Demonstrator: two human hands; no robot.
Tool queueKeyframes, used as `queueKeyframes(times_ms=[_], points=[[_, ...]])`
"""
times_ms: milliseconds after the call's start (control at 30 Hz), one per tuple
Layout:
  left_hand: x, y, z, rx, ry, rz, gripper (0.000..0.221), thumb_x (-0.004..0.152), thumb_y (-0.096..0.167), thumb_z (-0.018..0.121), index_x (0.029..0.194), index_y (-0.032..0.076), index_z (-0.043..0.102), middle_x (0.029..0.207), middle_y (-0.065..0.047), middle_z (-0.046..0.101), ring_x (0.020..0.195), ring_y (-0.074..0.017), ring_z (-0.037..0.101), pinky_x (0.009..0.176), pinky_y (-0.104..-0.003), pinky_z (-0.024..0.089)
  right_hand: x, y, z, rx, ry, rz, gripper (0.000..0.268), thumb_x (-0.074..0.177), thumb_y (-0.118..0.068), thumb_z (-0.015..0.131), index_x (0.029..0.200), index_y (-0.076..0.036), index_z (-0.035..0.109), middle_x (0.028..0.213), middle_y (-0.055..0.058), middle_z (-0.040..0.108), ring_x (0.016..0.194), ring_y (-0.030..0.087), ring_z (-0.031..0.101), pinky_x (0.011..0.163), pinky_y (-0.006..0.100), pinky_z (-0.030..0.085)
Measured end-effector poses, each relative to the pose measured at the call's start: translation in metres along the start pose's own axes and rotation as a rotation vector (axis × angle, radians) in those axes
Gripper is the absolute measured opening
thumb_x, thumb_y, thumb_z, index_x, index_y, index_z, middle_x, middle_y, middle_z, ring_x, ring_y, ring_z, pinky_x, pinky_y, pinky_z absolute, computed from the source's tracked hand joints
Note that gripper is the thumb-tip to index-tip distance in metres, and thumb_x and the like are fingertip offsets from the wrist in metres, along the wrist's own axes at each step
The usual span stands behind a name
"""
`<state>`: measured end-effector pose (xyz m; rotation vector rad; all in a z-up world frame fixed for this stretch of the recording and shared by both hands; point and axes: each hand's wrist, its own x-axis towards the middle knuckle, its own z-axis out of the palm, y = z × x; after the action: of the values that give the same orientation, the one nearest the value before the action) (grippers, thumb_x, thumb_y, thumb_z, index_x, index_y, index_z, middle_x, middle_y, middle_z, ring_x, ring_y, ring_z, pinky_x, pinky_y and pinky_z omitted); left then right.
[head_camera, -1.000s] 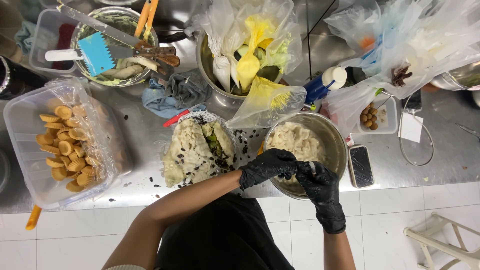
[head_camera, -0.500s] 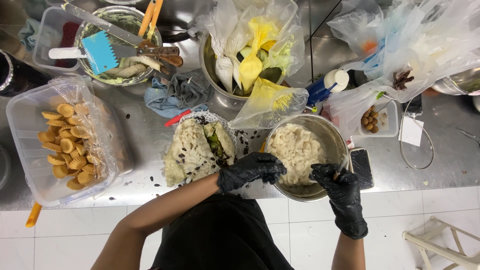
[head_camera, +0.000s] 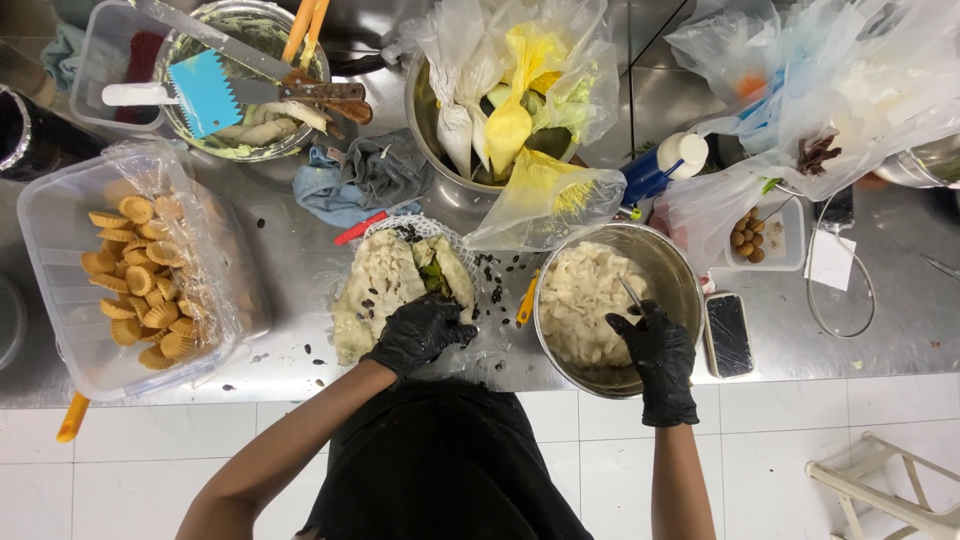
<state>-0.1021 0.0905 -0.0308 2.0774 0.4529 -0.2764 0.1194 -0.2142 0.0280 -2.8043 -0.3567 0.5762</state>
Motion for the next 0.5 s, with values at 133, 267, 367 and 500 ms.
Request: queueKeyframes(times_ms=[133, 267, 367, 500], points=[[0.004, 0.004, -0.009, 0.261, 0.140, 0.028, 0.052, 0.082, 0.056, 0.074, 0.090, 0.005, 0.077, 0.089, -0.018, 0.073, 0.090, -0.0362, 0.068, 0.081, -0.046, 0.053, -0.008, 0.019, 0.002, 0.118, 0.269, -0.296, 0.035, 0.090, -0.027, 0.077, 0.119, -0.009, 0.074, 0.105, 0.012, 0.072, 0.091, 0.029, 0.072, 0.079, 0.038, 0.056], [0.011, -0.027, -0.029, 0.072, 0.138, -0.073, 0.043, 0.089, 0.050, 0.071, 0.096, 0.008, 0.081, 0.095, -0.014, 0.077, 0.091, -0.0304, 0.071, 0.086, -0.040, 0.055, -0.046, -0.004, -0.026, 0.390, 0.166, -0.516, 0.031, 0.093, -0.011, 0.065, 0.123, -0.007, 0.071, 0.116, 0.009, 0.072, 0.100, 0.023, 0.071, 0.082, 0.035, 0.055], [0.008, -0.074, -0.051, -0.188, 0.402, 0.033, 0.031, 0.092, 0.029, 0.072, 0.113, 0.007, 0.074, 0.109, -0.011, 0.076, 0.097, -0.0235, 0.073, 0.087, -0.034, 0.057, -0.067, -0.009, -0.006, 0.609, -0.192, -0.532, 0.028, 0.098, -0.008, 0.061, 0.122, -0.007, 0.073, 0.113, 0.005, 0.079, 0.101, 0.019, 0.074, 0.087, 0.031, 0.058], [-0.012, -0.129, -0.063, -0.179, 0.569, 0.008, 0.029, 0.092, 0.021, 0.071, 0.118, 0.008, 0.073, 0.112, -0.011, 0.076, 0.100, -0.0232, 0.073, 0.088, -0.034, 0.057, -0.074, -0.060, 0.083, 0.558, -0.575, -0.155, 0.040, 0.096, -0.015, 0.062, 0.136, -0.013, 0.064, 0.110, 0.004, 0.081, 0.085, 0.019, 0.072, 0.070, 0.033, 0.058]])
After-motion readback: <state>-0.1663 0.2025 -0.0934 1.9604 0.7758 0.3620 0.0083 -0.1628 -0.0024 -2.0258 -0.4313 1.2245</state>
